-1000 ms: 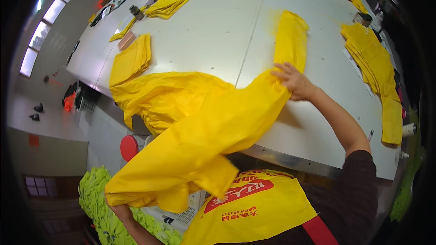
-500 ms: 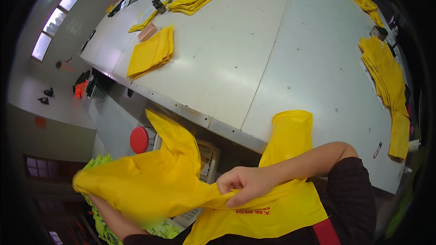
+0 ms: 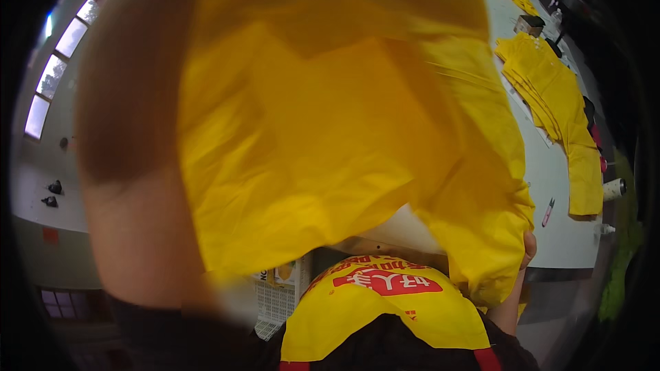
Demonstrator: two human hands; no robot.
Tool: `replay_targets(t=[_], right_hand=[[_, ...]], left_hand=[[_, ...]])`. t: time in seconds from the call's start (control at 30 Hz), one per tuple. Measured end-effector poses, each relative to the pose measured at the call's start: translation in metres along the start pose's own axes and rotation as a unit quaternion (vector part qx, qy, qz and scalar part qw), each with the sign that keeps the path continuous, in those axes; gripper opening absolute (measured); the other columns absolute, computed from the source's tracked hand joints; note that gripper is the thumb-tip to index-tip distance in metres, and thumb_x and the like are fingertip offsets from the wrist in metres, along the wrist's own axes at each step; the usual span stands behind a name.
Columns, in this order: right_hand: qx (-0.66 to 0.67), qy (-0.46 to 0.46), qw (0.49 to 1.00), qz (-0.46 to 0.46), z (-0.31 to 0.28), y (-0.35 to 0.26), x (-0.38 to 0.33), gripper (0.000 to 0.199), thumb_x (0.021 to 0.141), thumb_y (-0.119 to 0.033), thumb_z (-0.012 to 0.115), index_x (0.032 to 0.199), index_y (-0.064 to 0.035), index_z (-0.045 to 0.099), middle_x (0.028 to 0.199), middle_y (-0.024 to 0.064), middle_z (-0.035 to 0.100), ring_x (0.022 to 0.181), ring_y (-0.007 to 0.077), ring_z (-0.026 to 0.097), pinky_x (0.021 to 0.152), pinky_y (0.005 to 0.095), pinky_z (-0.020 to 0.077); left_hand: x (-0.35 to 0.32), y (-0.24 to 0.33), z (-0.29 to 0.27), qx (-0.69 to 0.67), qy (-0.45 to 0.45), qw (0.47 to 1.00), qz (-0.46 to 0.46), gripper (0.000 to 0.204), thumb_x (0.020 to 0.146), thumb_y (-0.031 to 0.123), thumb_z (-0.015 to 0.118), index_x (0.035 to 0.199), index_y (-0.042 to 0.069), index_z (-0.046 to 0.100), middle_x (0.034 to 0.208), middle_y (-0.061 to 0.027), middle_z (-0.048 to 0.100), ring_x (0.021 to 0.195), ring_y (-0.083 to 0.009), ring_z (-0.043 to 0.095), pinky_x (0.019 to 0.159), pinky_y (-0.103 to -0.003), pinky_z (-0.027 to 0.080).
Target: The person folds a yellow raincoat on a white table. They smooth the fabric, fold the sleeves and body, and then fold the garment into a compact rectangle.
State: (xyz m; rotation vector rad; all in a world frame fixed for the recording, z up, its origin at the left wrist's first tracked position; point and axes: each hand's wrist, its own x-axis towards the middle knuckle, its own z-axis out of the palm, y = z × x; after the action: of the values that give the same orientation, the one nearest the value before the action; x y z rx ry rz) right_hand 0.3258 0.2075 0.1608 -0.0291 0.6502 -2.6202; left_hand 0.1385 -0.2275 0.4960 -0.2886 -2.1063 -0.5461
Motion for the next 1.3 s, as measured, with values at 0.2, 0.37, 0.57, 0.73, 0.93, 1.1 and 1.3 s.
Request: replay_targets(t=[0.2, 0.37, 0.57, 0.73, 0.93, 1.1, 1.3], right_hand=[[-0.411, 0.236, 0.879, -0.059, -0.173, -0.059, 0.002, 0.046, 0.083, -0.013, 0.053, 0.124, 0.0020, 0.039, 0.116, 0.0153, 0.051, 0.101, 0.0218, 0.054, 0.089, 0.0300, 0.0421], [-0.600, 0.318, 0.733, -0.039, -0.300, -0.120, 0.000, 0.046, 0.082, -0.016, 0.059, 0.119, 0.0041, 0.044, 0.115, 0.0110, 0.051, 0.099, 0.0157, 0.050, 0.086, 0.0251, 0.0396], [-0.728, 0.289, 0.622, -0.016, -0.234, -0.092, 0.024, 0.062, 0.080, -0.029, 0.063, 0.127, 0.0029, 0.039, 0.126, 0.0200, 0.044, 0.117, 0.0291, 0.042, 0.097, 0.0343, 0.0333], [-0.887, 0.342, 0.300, 0.075, -0.294, -0.143, 0.009, 0.072, 0.078, -0.038, 0.062, 0.129, 0.0057, 0.035, 0.126, 0.0260, 0.044, 0.118, 0.0383, 0.041, 0.098, 0.0382, 0.0336], [-0.774, 0.374, 0.510, 0.038, -0.231, -0.131, 0.008, 0.081, 0.077, -0.032, 0.066, 0.136, 0.0055, 0.024, 0.133, 0.0231, 0.038, 0.122, 0.0321, 0.039, 0.101, 0.0334, 0.0303], [-0.735, 0.405, 0.533, 0.112, -0.232, -0.105, -0.036, 0.078, 0.073, -0.015, 0.068, 0.135, 0.0057, 0.024, 0.126, 0.0194, 0.045, 0.111, 0.0296, 0.047, 0.093, 0.0338, 0.0386], [-0.883, 0.353, 0.296, -0.092, -0.256, -0.199, -0.033, 0.035, 0.086, -0.022, 0.054, 0.105, 0.0073, 0.054, 0.104, 0.0238, 0.057, 0.096, 0.0375, 0.054, 0.084, 0.0413, 0.0417]], left_hand=[[-0.089, -0.002, 0.232, -0.120, -0.189, 0.975, 0.007, 0.055, 0.083, 0.037, 0.057, 0.125, 0.005, 0.044, 0.117, -0.0181, 0.053, 0.105, -0.0301, 0.053, 0.087, -0.038, 0.044], [-0.334, -0.093, 0.229, 0.168, -0.507, 0.833, -0.144, 0.061, 0.081, 0.049, 0.054, 0.129, 0.014, 0.042, 0.125, -0.0135, 0.048, 0.118, -0.0277, 0.043, 0.095, -0.049, 0.033], [-0.495, -0.107, 0.142, 0.256, -0.419, 0.829, -0.268, 0.068, 0.085, 0.053, 0.044, 0.137, 0.012, 0.031, 0.144, -0.0131, 0.025, 0.134, -0.0280, 0.020, 0.102, -0.057, 0.016], [-0.513, -0.082, 0.130, 0.203, -0.371, 0.869, -0.258, 0.063, 0.084, 0.046, 0.050, 0.133, 0.008, 0.036, 0.140, -0.0168, 0.030, 0.130, -0.0295, 0.026, 0.103, -0.054, 0.018], [-0.537, -0.144, 0.035, 0.133, -0.111, 0.939, -0.298, 0.039, 0.081, 0.011, 0.057, 0.117, -0.002, 0.050, 0.121, -0.0218, 0.049, 0.117, -0.0337, 0.043, 0.099, -0.040, 0.034], [-0.588, -0.295, -0.089, 0.256, 0.052, 0.831, -0.491, 0.065, 0.082, 0.031, 0.062, 0.130, -0.003, 0.034, 0.118, -0.0248, 0.047, 0.102, -0.0335, 0.053, 0.085, -0.036, 0.045], [-0.527, -0.360, -0.089, -0.153, -0.035, 0.721, -0.674, 0.032, 0.082, 0.040, 0.060, 0.091, 0.009, 0.056, 0.072, -0.0033, 0.056, 0.055, -0.0117, 0.053, 0.047, -0.023, 0.044]])
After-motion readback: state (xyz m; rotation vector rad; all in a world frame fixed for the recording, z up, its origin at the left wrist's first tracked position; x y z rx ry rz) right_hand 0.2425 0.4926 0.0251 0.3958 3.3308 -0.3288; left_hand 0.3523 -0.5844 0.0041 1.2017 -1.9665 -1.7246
